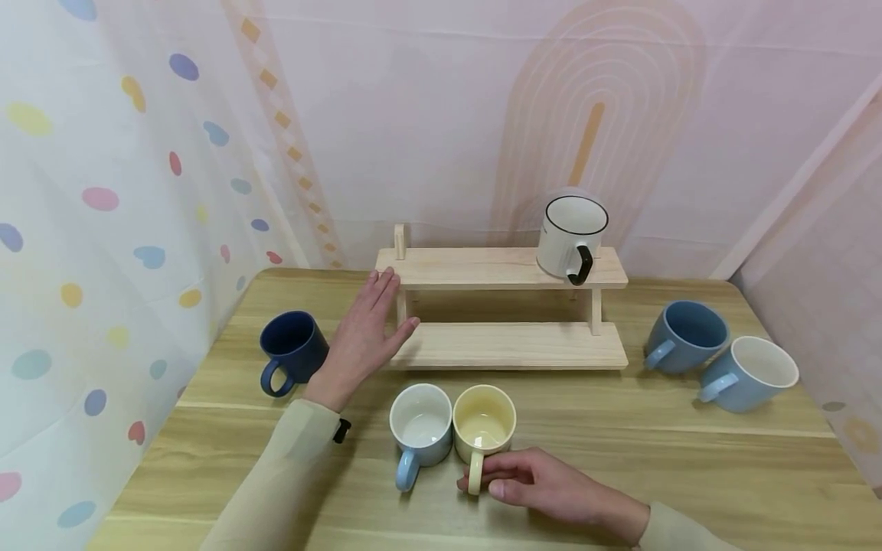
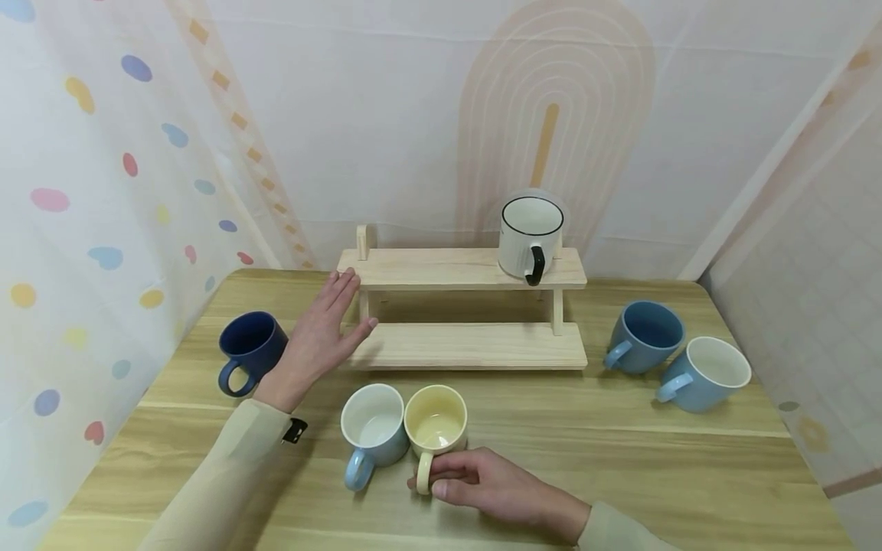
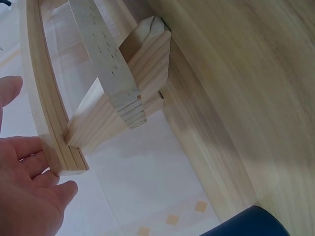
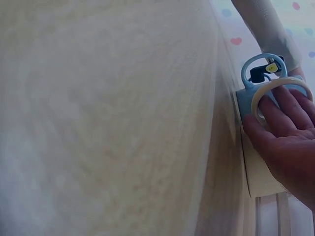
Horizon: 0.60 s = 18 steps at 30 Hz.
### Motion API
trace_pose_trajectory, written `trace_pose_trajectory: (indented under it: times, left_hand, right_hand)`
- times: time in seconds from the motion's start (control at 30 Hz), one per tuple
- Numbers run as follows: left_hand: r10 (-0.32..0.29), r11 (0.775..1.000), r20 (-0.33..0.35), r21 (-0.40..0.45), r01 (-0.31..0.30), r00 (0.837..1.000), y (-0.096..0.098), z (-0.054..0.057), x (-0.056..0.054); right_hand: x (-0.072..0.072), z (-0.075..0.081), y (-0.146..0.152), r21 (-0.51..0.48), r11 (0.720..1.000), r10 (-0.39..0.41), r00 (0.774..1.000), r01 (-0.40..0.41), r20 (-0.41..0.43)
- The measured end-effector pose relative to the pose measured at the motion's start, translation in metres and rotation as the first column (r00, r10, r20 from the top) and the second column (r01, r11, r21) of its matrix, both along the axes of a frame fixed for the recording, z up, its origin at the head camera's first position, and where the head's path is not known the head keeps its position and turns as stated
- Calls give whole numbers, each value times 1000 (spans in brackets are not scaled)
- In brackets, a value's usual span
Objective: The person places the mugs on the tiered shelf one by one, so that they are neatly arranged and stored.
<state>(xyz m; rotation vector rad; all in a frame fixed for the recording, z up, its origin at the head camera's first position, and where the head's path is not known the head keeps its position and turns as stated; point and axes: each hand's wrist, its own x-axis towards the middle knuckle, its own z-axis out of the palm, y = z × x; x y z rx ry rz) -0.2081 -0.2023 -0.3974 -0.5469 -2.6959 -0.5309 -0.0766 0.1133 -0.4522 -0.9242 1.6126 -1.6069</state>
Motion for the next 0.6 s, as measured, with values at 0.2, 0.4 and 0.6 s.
trace_pose_trajectory:
  times: [0.2,0.4,0.6]
  left_hand:
    - [1,1000,5,-5,-1,1000,1,1,0]
    - [1,1000,24,-16,-1,1000,0,2,0]
    - [-1,1000,21,-5,1,1000,0,2,1]
  right_hand:
    - [0,1,2,5,1000,-12,1000,12,18]
    - [1,2,8,13,994,-111,994,110,6]
    - [0,4,12,35,981,-190,981,189,27]
